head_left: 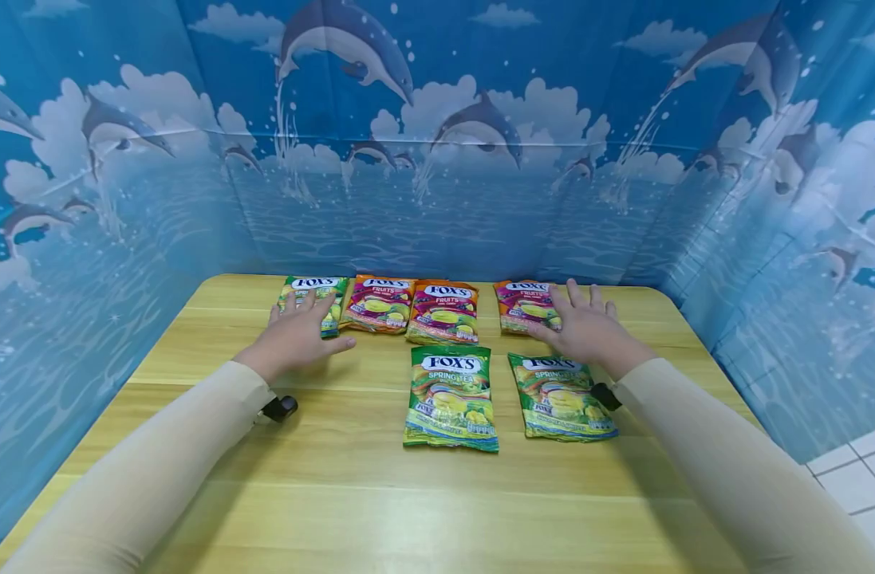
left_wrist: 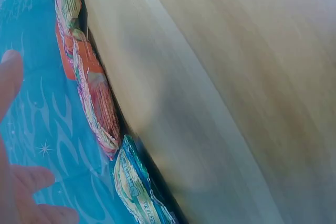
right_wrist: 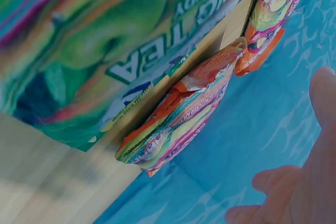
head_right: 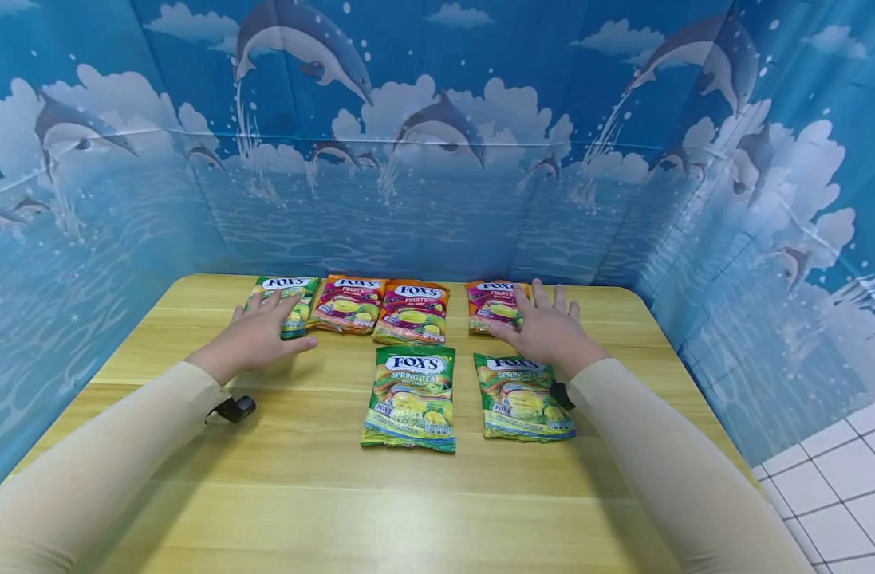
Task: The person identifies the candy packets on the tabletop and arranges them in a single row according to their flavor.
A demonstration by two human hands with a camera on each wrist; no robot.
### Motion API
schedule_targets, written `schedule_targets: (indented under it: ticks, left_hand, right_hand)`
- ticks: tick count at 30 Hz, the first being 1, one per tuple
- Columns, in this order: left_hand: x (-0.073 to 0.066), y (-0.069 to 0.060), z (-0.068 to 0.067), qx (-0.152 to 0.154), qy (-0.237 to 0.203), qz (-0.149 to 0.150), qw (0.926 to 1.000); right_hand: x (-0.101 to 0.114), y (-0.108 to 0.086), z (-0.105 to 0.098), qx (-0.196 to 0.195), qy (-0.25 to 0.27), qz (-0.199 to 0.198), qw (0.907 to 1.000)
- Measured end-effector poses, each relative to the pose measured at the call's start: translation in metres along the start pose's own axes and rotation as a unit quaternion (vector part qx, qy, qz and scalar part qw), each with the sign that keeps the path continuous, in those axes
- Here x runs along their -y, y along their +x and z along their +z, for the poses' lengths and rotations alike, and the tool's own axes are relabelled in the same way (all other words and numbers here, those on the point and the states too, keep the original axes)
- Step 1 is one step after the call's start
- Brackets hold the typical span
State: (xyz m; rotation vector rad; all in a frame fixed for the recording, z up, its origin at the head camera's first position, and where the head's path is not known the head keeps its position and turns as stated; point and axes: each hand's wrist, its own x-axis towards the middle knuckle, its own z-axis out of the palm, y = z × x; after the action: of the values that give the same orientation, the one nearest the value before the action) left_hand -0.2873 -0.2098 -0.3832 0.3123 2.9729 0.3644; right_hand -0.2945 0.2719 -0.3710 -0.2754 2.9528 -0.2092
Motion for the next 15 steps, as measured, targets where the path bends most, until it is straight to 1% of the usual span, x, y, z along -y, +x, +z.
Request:
schedule_targets:
  ticks: [7, 12, 15]
  left_hand:
    - [-0.006, -0.002, 0.005, 0.005, 0.001, 0.011, 0.9999]
    - [-0.016, -0.004, 0.013, 0.008, -0.001, 0.024, 0.9997]
    - [-0.025, -0.007, 0.018, 0.013, -0.011, 0.037, 0.9992]
  right_hand:
    - [0.006, -0.003, 0.009, -0.006, -0.018, -0.014, 0.9997]
    - [0.017, -0.009, 0.014, -0.004, -0.017, -0.03, 0.9994]
    - [0.025, -0.015, 0.019, -0.007, -0.029, -0.048, 0.9984]
